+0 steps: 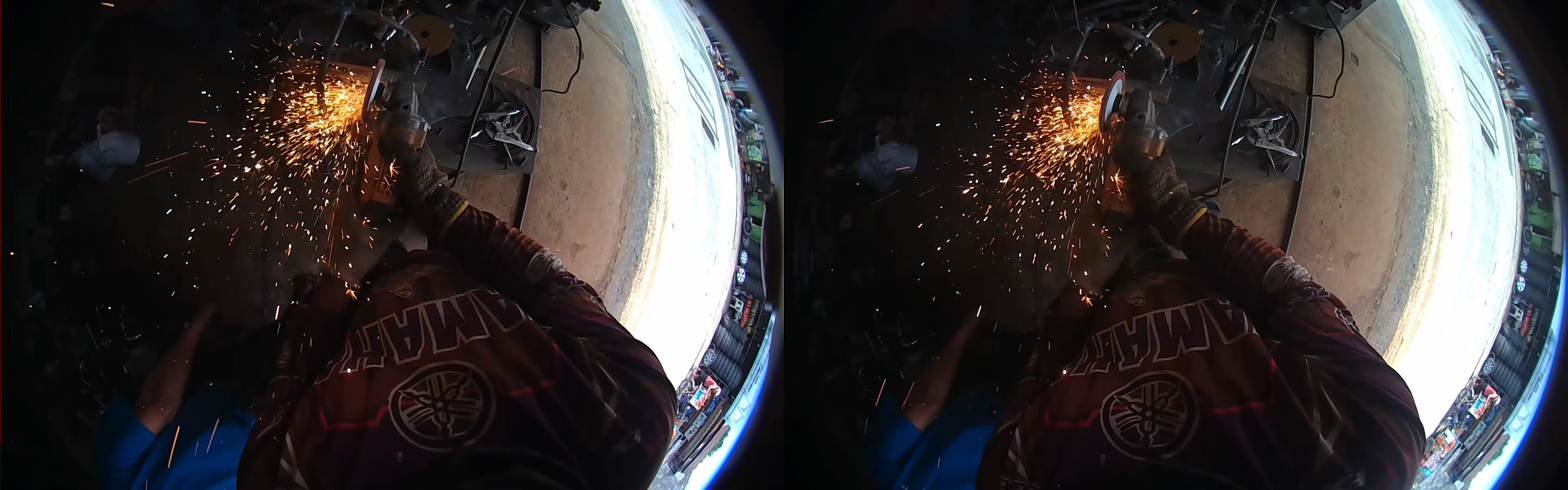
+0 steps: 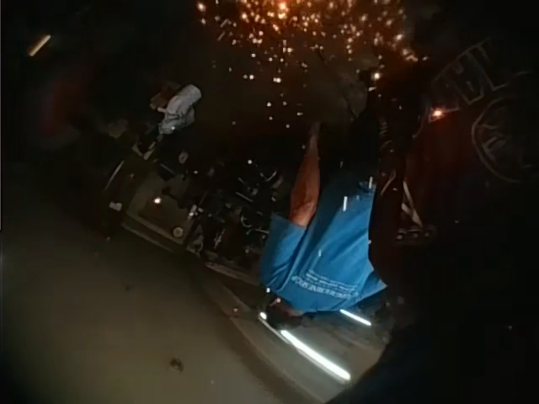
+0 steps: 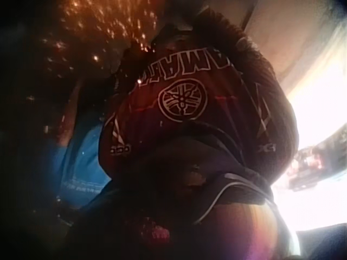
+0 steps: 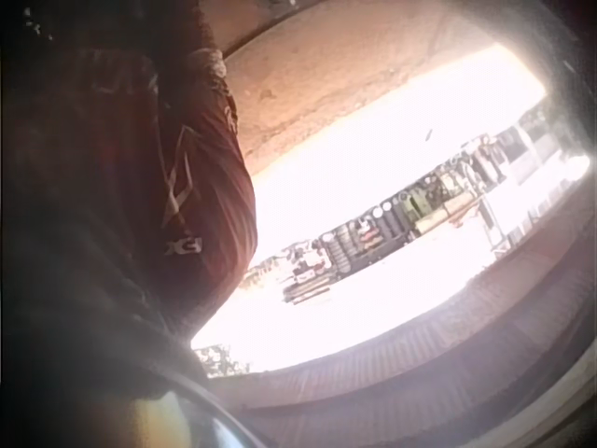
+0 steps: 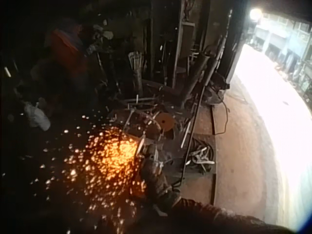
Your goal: The person installs a grinding disc onto an angle grinder and uses it to grind a metal workpiece on a table.
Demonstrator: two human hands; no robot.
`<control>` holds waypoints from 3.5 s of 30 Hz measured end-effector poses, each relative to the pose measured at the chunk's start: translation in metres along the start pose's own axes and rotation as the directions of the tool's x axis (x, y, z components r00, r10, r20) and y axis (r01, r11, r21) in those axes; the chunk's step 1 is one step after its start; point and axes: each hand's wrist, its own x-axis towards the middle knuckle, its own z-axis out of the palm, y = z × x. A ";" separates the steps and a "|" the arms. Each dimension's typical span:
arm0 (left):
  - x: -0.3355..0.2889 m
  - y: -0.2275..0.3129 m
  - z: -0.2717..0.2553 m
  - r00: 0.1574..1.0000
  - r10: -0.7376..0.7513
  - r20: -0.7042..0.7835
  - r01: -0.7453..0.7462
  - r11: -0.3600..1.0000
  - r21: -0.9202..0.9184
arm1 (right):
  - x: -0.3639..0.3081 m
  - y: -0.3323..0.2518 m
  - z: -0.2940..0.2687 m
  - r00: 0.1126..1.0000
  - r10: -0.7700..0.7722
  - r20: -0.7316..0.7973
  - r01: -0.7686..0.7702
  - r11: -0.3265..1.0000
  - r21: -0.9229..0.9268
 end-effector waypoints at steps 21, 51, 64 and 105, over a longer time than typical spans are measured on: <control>-0.003 0.003 0.008 0.999 -0.031 -0.008 0.031 0.999 -0.021 | -0.018 0.003 -0.004 0.979 -0.005 0.204 -0.040 0.976 0.216; 0.004 -0.031 0.018 0.989 -0.054 0.136 0.036 0.991 0.129 | 0.002 0.005 -0.007 0.997 -0.063 0.037 0.065 0.994 -0.082; -0.010 0.001 0.002 0.999 -0.034 -0.015 0.033 0.999 -0.021 | -0.021 0.007 0.000 0.977 -0.057 0.208 0.020 0.984 0.176; 0.007 -0.003 0.007 0.995 -0.049 0.083 0.052 0.998 -0.027 | -0.005 -0.010 0.004 0.996 0.048 0.077 -0.060 0.983 0.171</control>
